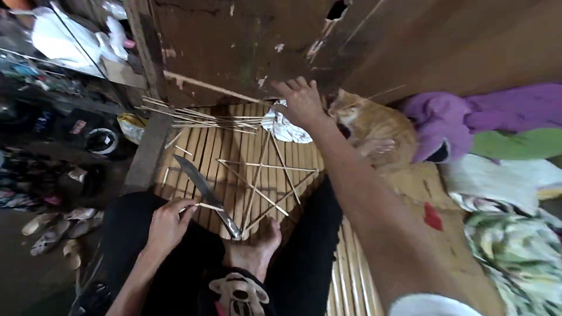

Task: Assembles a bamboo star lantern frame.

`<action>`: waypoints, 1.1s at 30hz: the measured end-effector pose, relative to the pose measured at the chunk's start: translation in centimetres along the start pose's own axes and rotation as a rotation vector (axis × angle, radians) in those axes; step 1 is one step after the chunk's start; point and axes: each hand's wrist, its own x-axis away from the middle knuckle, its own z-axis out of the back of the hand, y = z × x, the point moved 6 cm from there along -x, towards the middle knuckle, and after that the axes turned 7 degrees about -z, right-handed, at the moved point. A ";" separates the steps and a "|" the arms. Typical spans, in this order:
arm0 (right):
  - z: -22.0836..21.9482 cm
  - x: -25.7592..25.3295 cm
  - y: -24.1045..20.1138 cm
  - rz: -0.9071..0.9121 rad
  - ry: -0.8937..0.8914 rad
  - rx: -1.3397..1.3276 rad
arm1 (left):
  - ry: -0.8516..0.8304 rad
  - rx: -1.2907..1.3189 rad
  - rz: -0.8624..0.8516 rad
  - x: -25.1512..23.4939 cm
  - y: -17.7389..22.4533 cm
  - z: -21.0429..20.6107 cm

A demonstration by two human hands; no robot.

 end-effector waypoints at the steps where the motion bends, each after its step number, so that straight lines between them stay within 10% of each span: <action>1: -0.3 -0.9 -1.5 0.011 0.046 -0.017 | 0.072 0.008 -0.011 -0.1 -0.2 0.6; 4: -2.2 1.1 -7.7 0.041 0.053 -0.138 | 0.226 -0.028 0.029 -1.3 -1.6 3.7; 11: -19.8 17.2 -16.6 -0.300 -0.829 -0.387 | 0.064 -0.196 0.370 -8.1 -9.2 8.4; 28: -17.9 20.0 -19.0 -0.376 -0.312 -0.601 | -0.195 -0.368 0.442 -11.3 -13.8 6.0; 33: -15.6 14.2 -22.6 -0.283 -0.426 -0.658 | -0.249 -0.419 0.428 -12.0 -13.7 5.5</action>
